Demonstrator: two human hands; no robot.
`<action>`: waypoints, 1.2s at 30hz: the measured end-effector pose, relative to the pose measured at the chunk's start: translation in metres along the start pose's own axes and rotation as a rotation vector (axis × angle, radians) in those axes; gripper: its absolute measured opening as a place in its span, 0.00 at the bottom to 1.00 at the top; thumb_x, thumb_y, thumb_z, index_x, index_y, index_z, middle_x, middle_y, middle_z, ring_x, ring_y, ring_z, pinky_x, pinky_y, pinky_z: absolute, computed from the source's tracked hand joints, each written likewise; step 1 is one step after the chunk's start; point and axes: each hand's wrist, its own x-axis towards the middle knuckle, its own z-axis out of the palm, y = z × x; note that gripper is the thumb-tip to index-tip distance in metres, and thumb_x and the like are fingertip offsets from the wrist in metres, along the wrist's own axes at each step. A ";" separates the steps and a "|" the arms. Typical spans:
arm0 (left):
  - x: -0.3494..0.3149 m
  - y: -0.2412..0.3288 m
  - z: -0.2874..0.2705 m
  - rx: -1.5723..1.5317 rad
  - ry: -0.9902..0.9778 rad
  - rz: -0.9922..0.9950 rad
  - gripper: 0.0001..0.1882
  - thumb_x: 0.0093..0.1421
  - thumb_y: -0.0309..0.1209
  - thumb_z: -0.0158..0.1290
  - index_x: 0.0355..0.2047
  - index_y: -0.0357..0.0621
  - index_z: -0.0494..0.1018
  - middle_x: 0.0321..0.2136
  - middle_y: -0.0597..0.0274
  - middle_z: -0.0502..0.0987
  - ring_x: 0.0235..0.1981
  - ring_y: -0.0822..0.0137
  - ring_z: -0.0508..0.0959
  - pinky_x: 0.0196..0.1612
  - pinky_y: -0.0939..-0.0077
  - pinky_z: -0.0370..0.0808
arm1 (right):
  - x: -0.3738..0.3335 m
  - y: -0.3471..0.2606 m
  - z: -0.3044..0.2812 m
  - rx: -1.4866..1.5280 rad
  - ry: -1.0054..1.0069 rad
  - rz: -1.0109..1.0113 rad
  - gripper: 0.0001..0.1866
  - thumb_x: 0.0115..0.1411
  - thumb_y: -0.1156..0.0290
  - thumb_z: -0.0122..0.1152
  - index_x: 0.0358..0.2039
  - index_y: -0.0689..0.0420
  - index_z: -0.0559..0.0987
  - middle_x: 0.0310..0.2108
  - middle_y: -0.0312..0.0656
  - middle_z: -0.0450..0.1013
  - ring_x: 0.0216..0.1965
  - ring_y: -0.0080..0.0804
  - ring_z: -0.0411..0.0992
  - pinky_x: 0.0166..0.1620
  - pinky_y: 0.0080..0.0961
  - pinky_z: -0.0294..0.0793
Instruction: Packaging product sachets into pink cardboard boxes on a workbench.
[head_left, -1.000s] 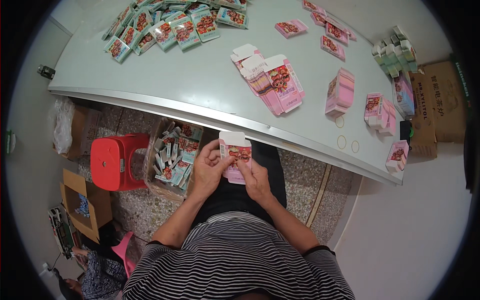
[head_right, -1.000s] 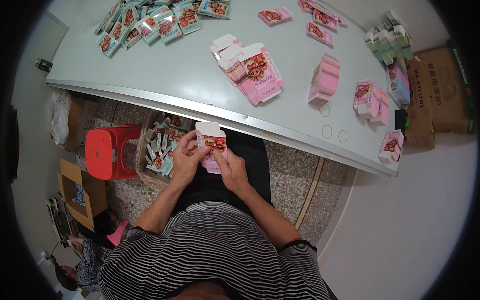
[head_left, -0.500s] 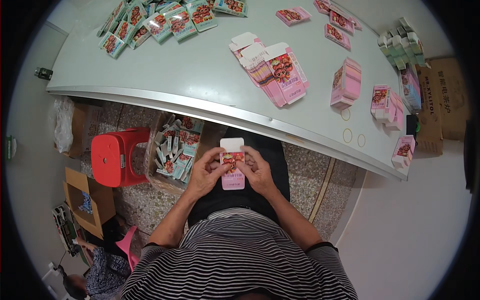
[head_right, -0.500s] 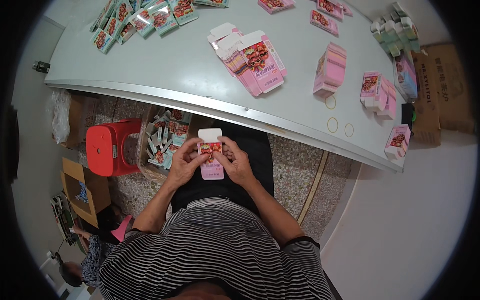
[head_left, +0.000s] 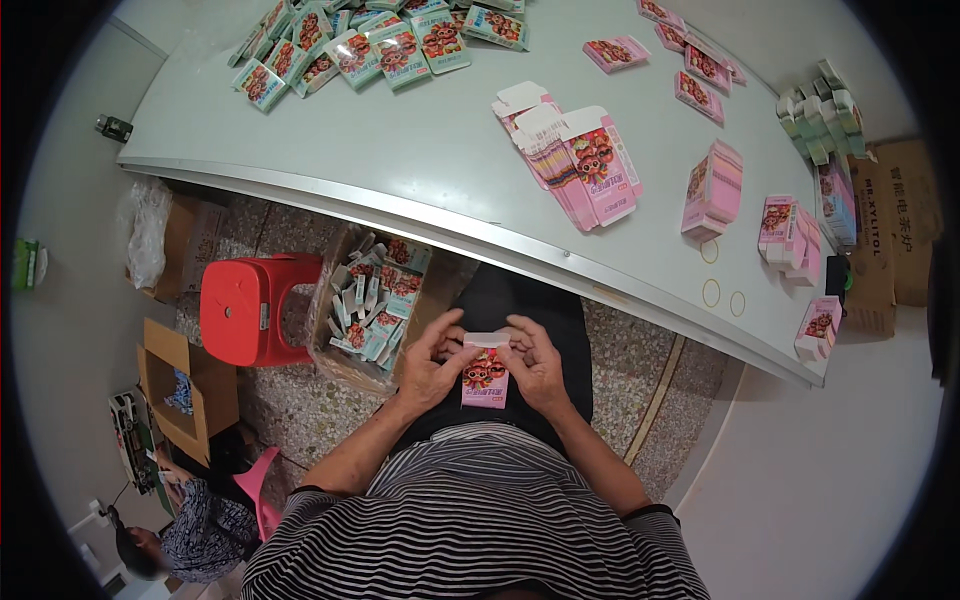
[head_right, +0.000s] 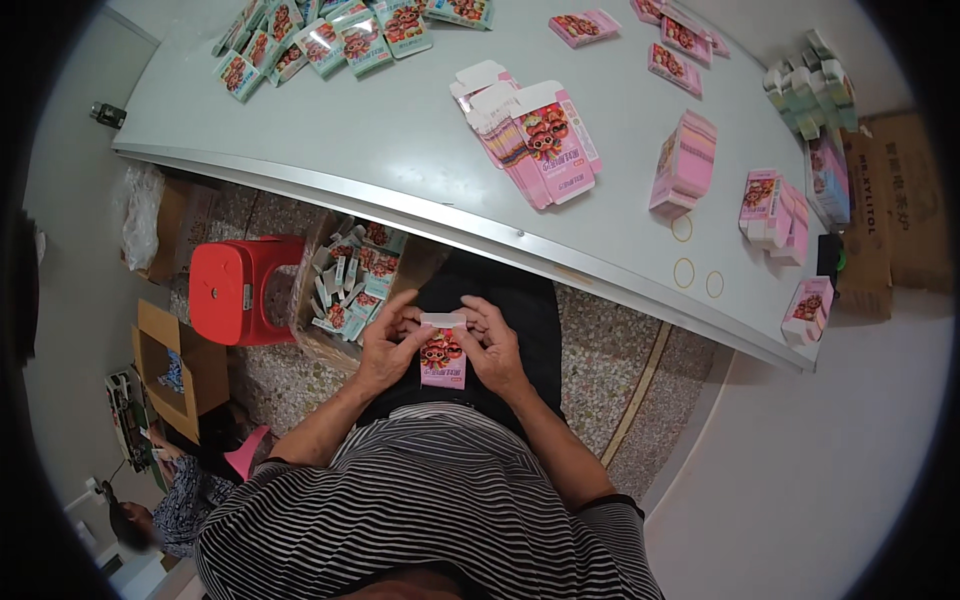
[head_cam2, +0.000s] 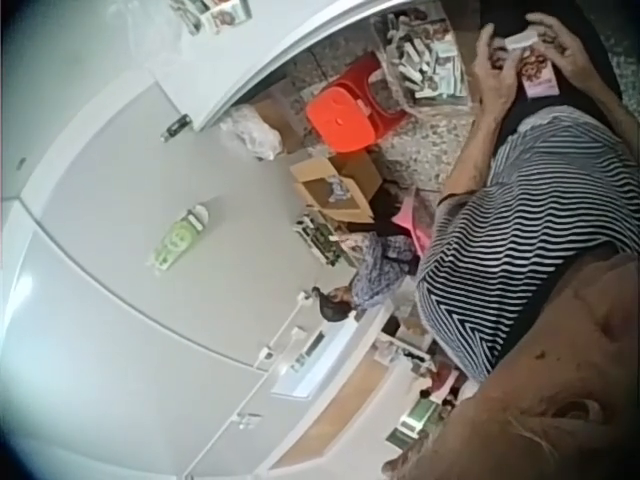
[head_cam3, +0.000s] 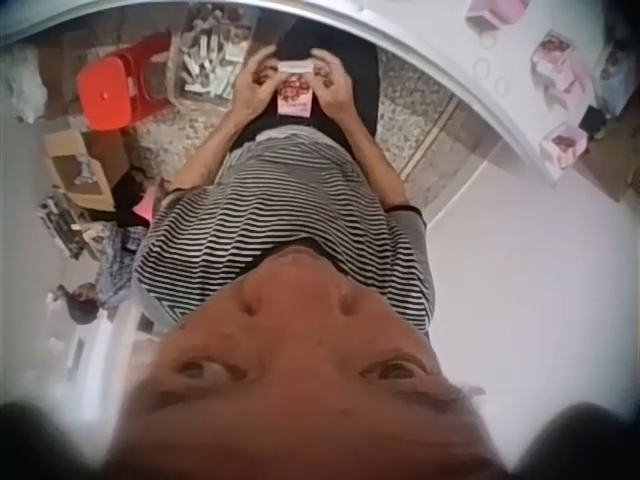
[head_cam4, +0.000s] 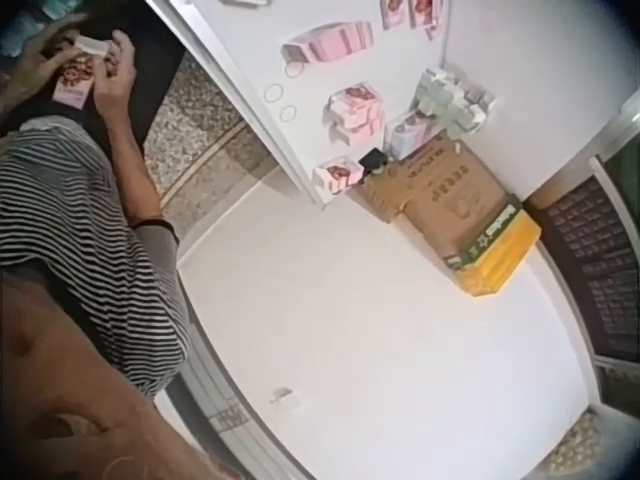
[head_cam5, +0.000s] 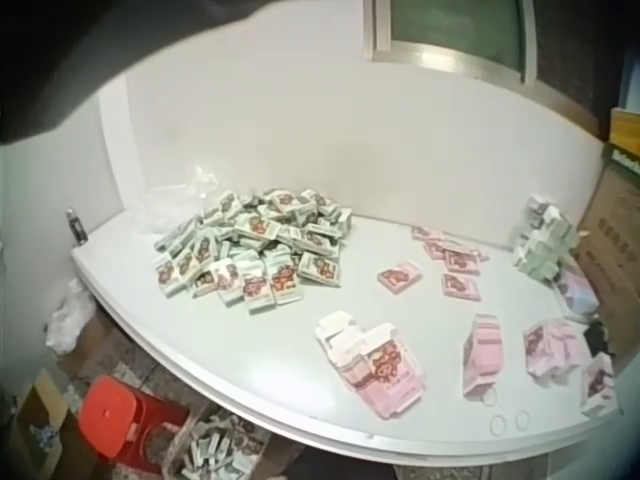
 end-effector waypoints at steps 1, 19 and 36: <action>0.001 0.002 -0.001 0.000 0.002 -0.001 0.07 0.58 0.22 0.62 0.38 0.35 0.81 0.37 0.57 0.80 0.38 0.70 0.79 0.41 0.77 0.76 | 0.000 -0.001 -0.001 0.001 -0.009 0.019 0.07 0.63 0.80 0.60 0.43 0.64 0.79 0.43 0.42 0.75 0.43 0.22 0.74 0.45 0.19 0.76; 0.006 0.022 -0.008 0.176 -0.181 -0.085 0.08 0.61 0.23 0.60 0.41 0.34 0.81 0.35 0.62 0.79 0.33 0.77 0.76 0.36 0.84 0.72 | 0.014 -0.033 -0.013 -0.170 -0.213 0.180 0.08 0.65 0.77 0.60 0.42 0.67 0.82 0.35 0.37 0.75 0.36 0.18 0.73 0.39 0.16 0.73; 0.004 0.013 -0.024 0.276 -0.313 0.036 0.11 0.59 0.21 0.61 0.43 0.33 0.81 0.38 0.52 0.83 0.37 0.69 0.82 0.42 0.79 0.79 | 0.017 -0.030 -0.021 -0.390 -0.366 0.074 0.11 0.59 0.73 0.68 0.43 0.59 0.84 0.36 0.41 0.79 0.34 0.25 0.76 0.37 0.21 0.77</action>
